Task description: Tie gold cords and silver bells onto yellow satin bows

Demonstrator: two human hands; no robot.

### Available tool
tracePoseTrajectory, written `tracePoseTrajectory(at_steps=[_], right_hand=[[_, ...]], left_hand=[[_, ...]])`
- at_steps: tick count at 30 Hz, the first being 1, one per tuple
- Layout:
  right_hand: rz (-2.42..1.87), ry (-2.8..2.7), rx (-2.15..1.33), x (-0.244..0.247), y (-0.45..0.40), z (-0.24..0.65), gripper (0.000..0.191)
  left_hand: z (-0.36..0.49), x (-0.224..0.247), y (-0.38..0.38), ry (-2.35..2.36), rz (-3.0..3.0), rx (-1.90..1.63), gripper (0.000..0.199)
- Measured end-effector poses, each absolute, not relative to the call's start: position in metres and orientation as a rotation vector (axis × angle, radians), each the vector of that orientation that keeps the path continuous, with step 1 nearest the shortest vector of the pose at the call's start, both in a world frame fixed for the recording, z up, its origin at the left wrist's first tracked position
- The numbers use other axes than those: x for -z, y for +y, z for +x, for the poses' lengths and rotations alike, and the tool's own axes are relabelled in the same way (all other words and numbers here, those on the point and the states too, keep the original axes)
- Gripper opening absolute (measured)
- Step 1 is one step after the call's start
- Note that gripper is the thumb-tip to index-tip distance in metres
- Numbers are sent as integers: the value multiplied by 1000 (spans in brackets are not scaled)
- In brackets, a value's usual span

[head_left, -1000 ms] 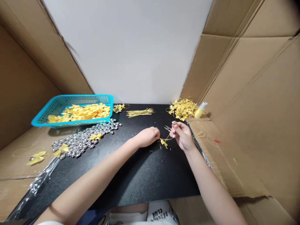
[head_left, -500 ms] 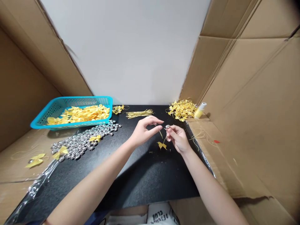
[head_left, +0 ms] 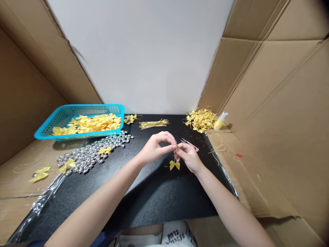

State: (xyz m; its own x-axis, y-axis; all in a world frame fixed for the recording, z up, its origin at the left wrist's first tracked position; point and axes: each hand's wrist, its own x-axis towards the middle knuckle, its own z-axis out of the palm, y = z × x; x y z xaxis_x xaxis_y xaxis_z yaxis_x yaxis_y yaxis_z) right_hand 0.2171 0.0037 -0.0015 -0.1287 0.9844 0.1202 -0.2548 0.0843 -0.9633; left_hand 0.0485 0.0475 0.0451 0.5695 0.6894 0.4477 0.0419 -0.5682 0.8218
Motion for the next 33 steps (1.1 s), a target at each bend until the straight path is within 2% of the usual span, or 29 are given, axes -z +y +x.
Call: tracePoseTrajectory(at_steps=[8,16,21,24,26,29,33], right_hand=[[-955,-1333,-1431,15,4,206,48],[-1219,-1633,-1122,29,5,208,13],[-1298,-1765,-1002,33,6,204,11],[-1367,-1804,-892,30,9,210,20],[-1463,-1776,-757,26,14,224,27],[-1684,-1657,-458,20,23,252,22],[-1952,-1593,-258,21,31,280,20]], left_hand=[[34,-45,39,714,1955,-988,13],[30,-48,43,909,1850,-1138,17],[22,-31,47,1084,1795,-1107,24],[14,-16,54,1415,1805,-864,33],[7,-7,60,1508,1813,-738,29],[-2,2,68,1629,1845,-580,19],[-5,4,79,1757,1913,-400,20]])
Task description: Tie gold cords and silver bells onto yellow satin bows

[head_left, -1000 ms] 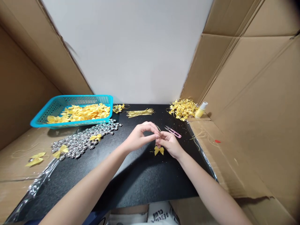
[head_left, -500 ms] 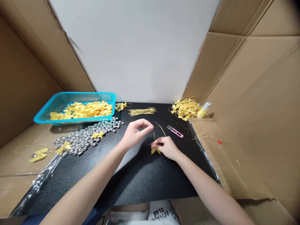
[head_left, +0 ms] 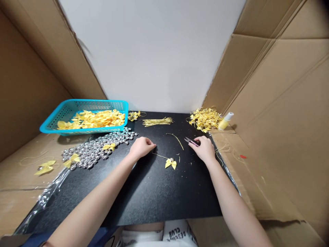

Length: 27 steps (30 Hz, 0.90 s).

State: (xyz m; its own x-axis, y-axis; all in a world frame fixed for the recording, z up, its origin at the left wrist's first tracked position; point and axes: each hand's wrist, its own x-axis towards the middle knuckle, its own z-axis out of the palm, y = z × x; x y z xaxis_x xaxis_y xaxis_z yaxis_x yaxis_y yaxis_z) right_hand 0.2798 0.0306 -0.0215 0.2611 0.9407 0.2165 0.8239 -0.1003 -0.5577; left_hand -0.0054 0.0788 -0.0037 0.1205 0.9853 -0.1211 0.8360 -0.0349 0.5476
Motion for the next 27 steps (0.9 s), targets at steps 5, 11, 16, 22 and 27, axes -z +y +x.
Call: tracePoseTrajectory(at_steps=[5,11,16,22,27], right_hand=[[-2104,-1627,-239,26,32,280,15],[-2159,-1618,-256,28,33,275,14],[-2127,-1535,-305,34,36,279,16],[-1936,-1427,-470,35,38,284,19],[-1705,-1338,-597,39,41,283,32]], left_hand=[[4,-6,88,1881,2083,-246,23],[53,-19,89,1477,2613,-287,29],[90,-14,103,709,2856,-167,17],[85,7,109,633,2914,-324,18],[74,15,104,630,2970,-412,23]])
